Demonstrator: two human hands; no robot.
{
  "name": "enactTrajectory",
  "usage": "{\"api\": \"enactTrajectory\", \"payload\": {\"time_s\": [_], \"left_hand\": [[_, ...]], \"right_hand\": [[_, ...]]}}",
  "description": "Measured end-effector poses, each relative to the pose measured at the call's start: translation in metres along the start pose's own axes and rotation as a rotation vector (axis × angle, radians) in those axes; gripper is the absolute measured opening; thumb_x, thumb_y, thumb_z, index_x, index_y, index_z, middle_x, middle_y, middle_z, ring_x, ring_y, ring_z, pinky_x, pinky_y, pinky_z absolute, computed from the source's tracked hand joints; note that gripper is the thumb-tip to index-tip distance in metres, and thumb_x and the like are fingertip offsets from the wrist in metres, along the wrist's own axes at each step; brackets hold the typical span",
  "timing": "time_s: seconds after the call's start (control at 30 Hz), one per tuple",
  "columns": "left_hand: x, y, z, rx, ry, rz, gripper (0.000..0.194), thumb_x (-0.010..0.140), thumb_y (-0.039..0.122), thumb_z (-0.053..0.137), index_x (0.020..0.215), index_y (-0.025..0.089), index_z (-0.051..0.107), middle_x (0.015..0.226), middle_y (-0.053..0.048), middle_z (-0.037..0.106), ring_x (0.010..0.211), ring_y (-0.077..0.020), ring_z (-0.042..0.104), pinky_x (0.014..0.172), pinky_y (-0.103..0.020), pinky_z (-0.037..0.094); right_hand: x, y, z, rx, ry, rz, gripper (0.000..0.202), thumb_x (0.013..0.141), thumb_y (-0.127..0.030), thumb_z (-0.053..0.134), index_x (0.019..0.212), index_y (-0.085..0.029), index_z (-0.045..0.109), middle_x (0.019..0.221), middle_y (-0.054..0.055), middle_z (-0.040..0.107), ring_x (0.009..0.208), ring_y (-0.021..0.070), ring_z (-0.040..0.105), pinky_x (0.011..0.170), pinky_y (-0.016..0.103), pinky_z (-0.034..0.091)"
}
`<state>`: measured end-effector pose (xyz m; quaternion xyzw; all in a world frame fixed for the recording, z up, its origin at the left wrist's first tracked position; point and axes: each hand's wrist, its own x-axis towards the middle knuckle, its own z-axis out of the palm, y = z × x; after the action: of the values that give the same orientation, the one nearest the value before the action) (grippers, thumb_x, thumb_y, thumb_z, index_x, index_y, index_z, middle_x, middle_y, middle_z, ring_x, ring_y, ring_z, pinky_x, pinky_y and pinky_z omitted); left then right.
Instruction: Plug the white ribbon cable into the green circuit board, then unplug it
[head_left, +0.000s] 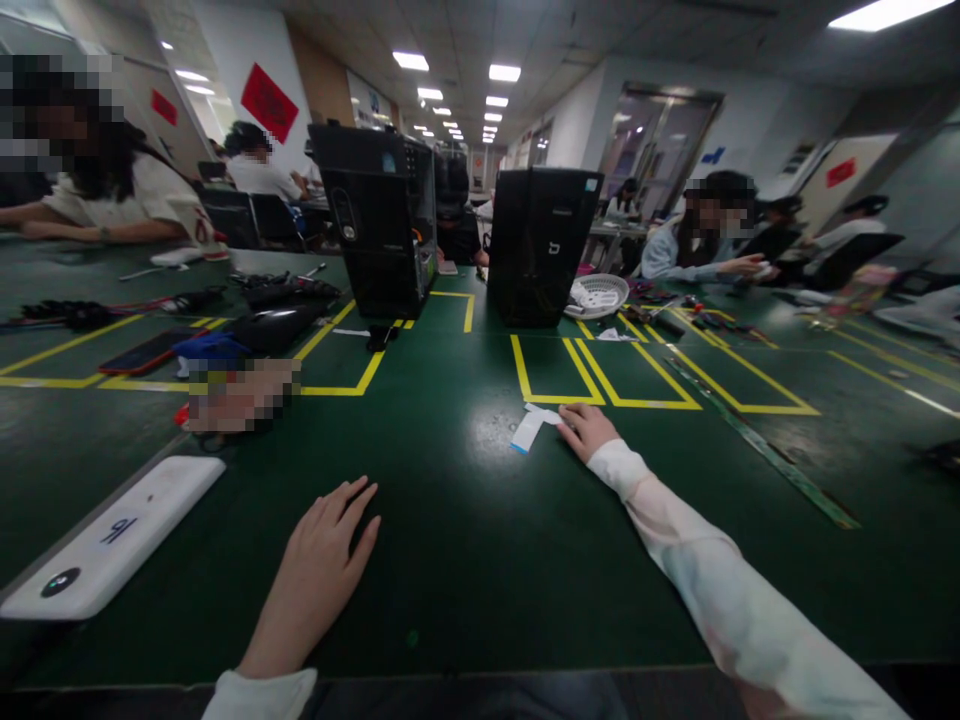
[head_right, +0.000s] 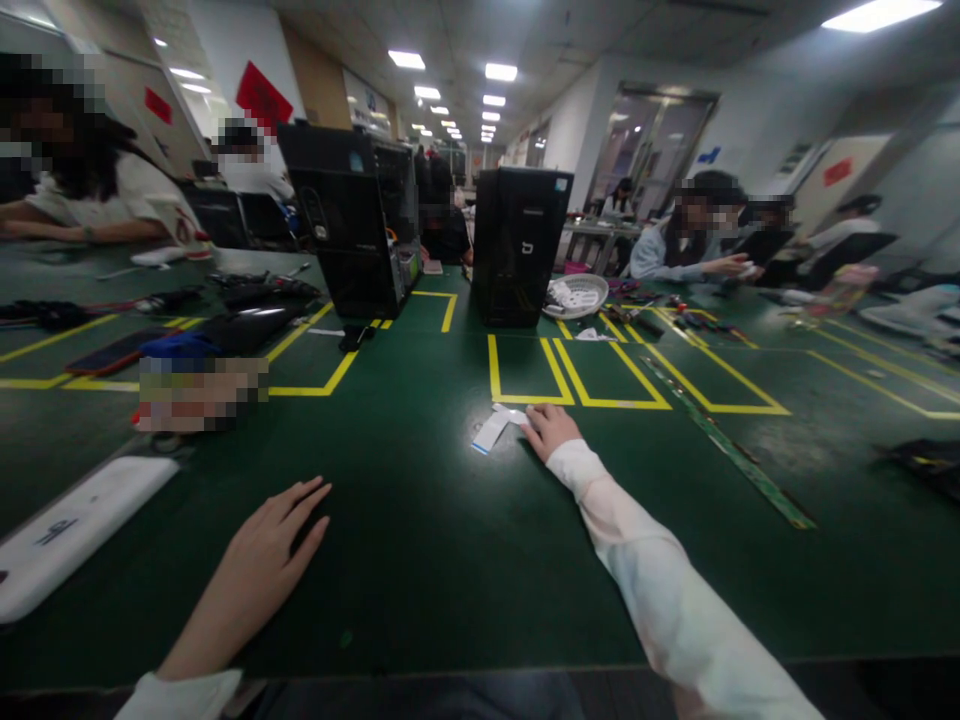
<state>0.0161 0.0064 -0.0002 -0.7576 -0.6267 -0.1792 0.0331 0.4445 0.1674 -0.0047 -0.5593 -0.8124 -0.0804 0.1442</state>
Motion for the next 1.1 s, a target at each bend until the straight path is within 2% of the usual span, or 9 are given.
{"api": "enactTrajectory", "payload": {"time_s": [0.13,0.27,0.37,0.47,0.6,0.8,0.97,1.1], "left_hand": [[0.000,0.001,-0.001,-0.013,0.018,-0.005,0.053,0.094,0.048,0.037,0.133,0.017,0.056,0.139,-0.013,0.056,0.128,-0.0296,0.052,0.109,-0.052,0.040],[0.000,0.001,0.000,-0.016,0.034,-0.003,0.052,0.093,0.048,0.038,0.132,0.018,0.057,0.138,-0.013,0.057,0.127,-0.0298,0.053,0.109,-0.052,0.040],[0.000,0.000,0.000,-0.006,0.026,-0.006,0.052,0.093,0.048,0.038,0.133,0.019,0.056,0.138,-0.013,0.057,0.128,-0.0297,0.053,0.109,-0.052,0.039],[0.000,-0.001,0.000,0.001,0.015,-0.006,0.052,0.093,0.049,0.038,0.133,0.020,0.056,0.139,-0.012,0.057,0.128,-0.0303,0.053,0.108,-0.053,0.041],[0.000,-0.002,0.000,0.006,-0.002,-0.006,0.054,0.094,0.049,0.037,0.134,0.018,0.055,0.140,-0.013,0.055,0.128,-0.0313,0.052,0.107,-0.054,0.042],[0.000,-0.001,0.000,0.013,-0.021,-0.015,0.055,0.094,0.048,0.036,0.134,0.017,0.055,0.140,-0.014,0.055,0.129,-0.0317,0.051,0.107,-0.054,0.041],[0.000,0.000,0.000,0.014,-0.029,-0.024,0.055,0.094,0.048,0.036,0.134,0.016,0.055,0.140,-0.013,0.055,0.130,-0.0313,0.050,0.109,-0.054,0.039],[-0.001,0.002,-0.001,0.007,-0.029,-0.034,0.055,0.094,0.048,0.034,0.134,0.016,0.055,0.141,-0.013,0.054,0.130,-0.0307,0.050,0.109,-0.054,0.039]], "right_hand": [[0.010,-0.055,0.003,0.070,-0.016,-0.179,0.044,0.097,-0.043,0.043,0.126,-0.016,0.062,0.121,0.015,0.059,0.108,0.0268,0.052,0.093,0.043,0.046],[0.003,-0.102,0.000,0.188,-0.005,-0.336,0.044,0.098,-0.044,0.042,0.125,-0.015,0.060,0.120,0.015,0.057,0.107,0.0263,0.051,0.091,0.045,0.045],[-0.007,-0.129,-0.005,0.288,-0.018,-0.437,0.043,0.097,-0.044,0.044,0.126,-0.015,0.058,0.122,0.016,0.056,0.108,0.0273,0.050,0.092,0.046,0.045],[-0.015,-0.147,-0.014,0.350,-0.066,-0.512,0.045,0.096,-0.043,0.044,0.129,-0.015,0.055,0.126,0.015,0.055,0.111,0.0275,0.049,0.094,0.046,0.045],[-0.021,-0.156,-0.030,0.379,-0.132,-0.581,0.050,0.095,-0.047,0.046,0.132,-0.013,0.053,0.131,0.015,0.053,0.114,0.0276,0.049,0.095,0.045,0.045],[-0.022,-0.157,-0.046,0.405,-0.217,-0.680,0.061,0.091,-0.054,0.050,0.136,-0.013,0.050,0.133,0.016,0.051,0.117,0.0281,0.048,0.097,0.045,0.044],[-0.026,-0.152,-0.042,0.477,-0.197,-0.690,0.066,0.091,-0.056,0.047,0.141,-0.013,0.045,0.138,0.017,0.047,0.119,0.0282,0.048,0.097,0.045,0.044],[-0.031,-0.129,-0.027,0.506,-0.097,-0.590,0.060,0.097,-0.052,0.035,0.144,-0.016,0.041,0.141,0.018,0.043,0.126,0.0276,0.044,0.102,0.046,0.042]]}}
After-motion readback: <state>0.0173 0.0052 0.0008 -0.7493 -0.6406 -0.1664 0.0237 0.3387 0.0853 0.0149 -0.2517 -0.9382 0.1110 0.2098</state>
